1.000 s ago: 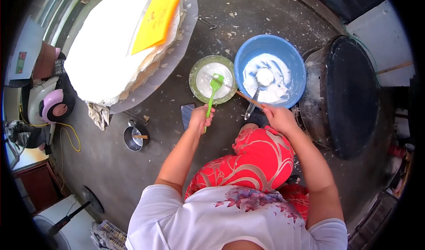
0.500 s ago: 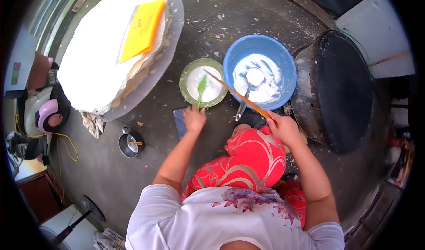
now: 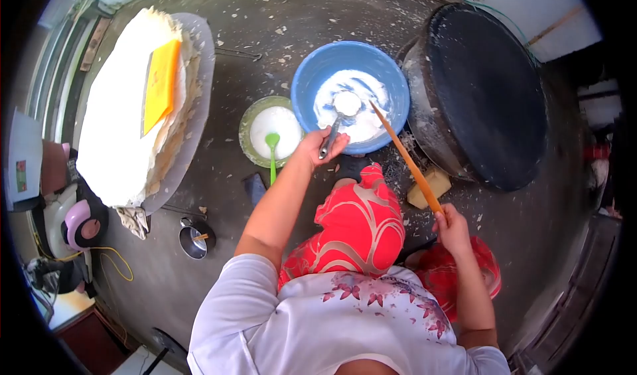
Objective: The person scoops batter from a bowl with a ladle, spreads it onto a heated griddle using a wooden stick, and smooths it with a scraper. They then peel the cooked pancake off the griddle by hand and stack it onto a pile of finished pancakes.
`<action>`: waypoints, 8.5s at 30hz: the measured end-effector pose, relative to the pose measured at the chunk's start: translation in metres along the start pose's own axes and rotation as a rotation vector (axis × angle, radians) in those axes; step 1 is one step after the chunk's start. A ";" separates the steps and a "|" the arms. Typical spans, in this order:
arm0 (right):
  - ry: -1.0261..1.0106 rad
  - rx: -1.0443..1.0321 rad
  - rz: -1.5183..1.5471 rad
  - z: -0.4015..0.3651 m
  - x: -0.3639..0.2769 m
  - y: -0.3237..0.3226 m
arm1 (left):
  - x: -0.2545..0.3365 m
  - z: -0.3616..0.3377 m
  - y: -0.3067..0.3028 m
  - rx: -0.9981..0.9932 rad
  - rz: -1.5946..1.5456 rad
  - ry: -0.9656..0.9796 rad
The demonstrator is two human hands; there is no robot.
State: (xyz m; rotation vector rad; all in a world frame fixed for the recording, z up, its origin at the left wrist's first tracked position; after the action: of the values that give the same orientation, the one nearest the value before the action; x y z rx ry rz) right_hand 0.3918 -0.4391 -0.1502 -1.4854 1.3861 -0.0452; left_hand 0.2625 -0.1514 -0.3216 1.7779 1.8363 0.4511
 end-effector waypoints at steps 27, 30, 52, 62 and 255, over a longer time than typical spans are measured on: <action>0.039 0.193 -0.170 -0.026 0.057 -0.010 | 0.024 -0.053 0.044 0.978 2.193 0.605; 0.029 0.175 -0.149 -0.025 0.061 -0.009 | 0.053 -0.049 0.055 1.072 2.117 0.698; 0.025 0.161 -0.151 -0.025 0.058 -0.010 | 0.017 -0.069 0.057 0.929 2.263 0.566; -0.006 0.180 -0.156 -0.025 0.059 -0.006 | 0.023 -0.018 0.074 1.007 2.122 0.637; 0.213 0.684 -0.606 0.173 0.071 -0.255 | -0.061 -0.034 0.056 -0.037 -0.350 -0.052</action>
State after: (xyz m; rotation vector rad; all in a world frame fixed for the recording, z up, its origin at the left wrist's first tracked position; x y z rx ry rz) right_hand 0.7036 -0.4403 -0.0966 -1.2651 0.8858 -0.9821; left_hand 0.2869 -0.2031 -0.2525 1.3902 2.0336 0.2968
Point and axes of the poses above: each hand's wrist, its own z-axis towards the middle knuckle, its own y-axis out of the palm, x = y × z, the point moved 9 cm from there along z, towards the middle knuckle, and after that the axes turned 7 degrees about -y, right-handed, at the moved point
